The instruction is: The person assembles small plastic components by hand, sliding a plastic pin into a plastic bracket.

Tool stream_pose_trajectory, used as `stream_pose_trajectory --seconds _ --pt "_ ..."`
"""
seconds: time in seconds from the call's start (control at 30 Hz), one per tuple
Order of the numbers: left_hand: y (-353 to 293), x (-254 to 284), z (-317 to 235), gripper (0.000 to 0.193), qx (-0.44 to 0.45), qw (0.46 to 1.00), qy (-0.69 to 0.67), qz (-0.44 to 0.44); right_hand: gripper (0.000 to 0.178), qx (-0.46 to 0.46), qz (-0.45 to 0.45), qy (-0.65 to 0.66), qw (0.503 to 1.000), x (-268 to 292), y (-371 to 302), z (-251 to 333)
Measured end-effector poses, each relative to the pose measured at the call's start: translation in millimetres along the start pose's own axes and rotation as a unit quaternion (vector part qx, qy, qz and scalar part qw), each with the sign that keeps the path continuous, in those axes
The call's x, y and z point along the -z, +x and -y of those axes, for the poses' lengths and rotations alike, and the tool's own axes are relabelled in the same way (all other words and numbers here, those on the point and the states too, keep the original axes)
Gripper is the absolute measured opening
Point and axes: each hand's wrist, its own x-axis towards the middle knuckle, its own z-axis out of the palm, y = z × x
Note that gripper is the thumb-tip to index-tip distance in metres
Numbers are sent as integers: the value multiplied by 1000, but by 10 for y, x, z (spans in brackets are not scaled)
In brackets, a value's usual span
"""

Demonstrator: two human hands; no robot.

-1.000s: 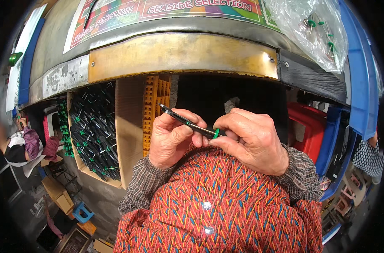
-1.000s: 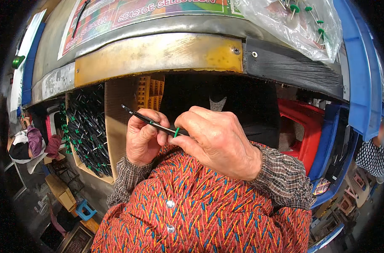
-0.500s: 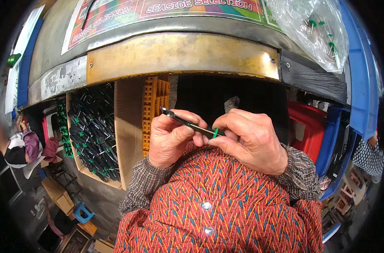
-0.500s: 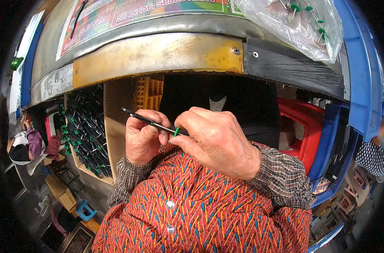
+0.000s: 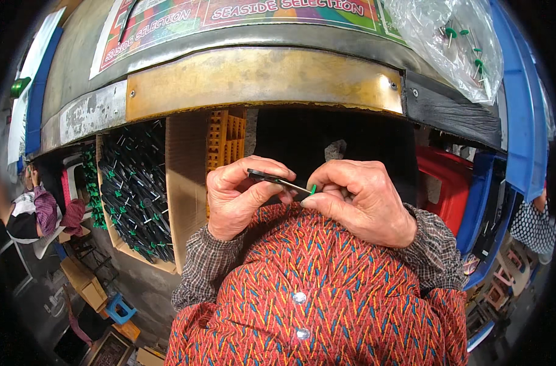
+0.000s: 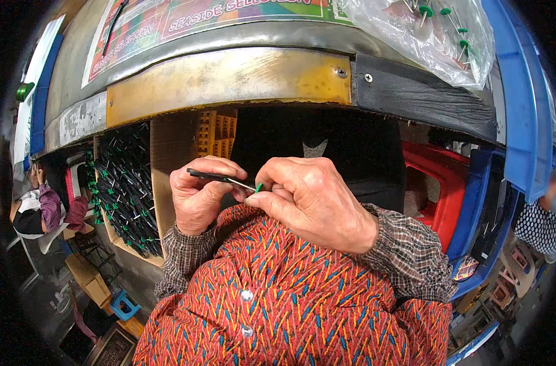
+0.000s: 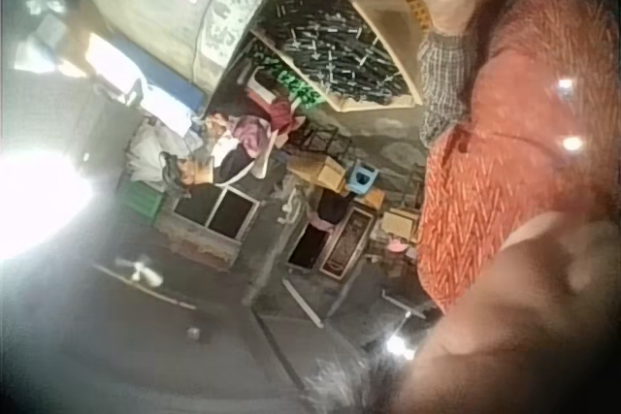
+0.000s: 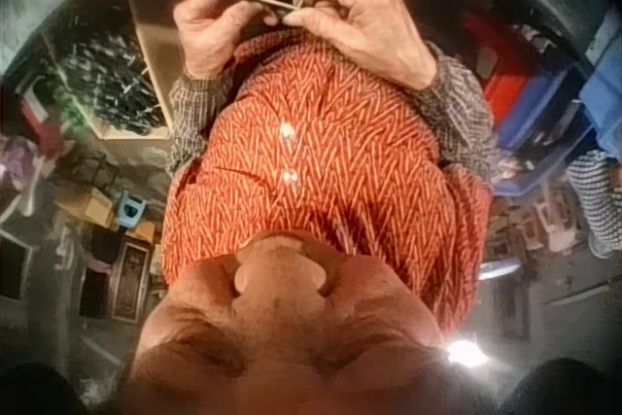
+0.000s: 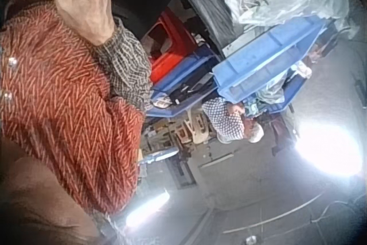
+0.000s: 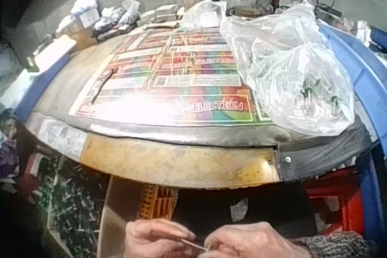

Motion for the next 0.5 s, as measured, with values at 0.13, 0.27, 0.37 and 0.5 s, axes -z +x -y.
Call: stream_pose_trajectory --seconds 0.13,0.27,0.37,0.5 --pt "3 -2 -38 14 6 999 33 6 21 4 -3 -25 1000 3 -15 15" --pt "0 -23 -37 12 46 999 26 -11 22 89 -38 -102 990 -4 -13 -22" --pt "-5 -17 -37 11 55 998 28 -9 26 118 -43 -148 981 -13 -11 -35" --pt "-1 -37 -56 13 67 997 34 0 29 114 -46 -174 977 -31 -11 -35"
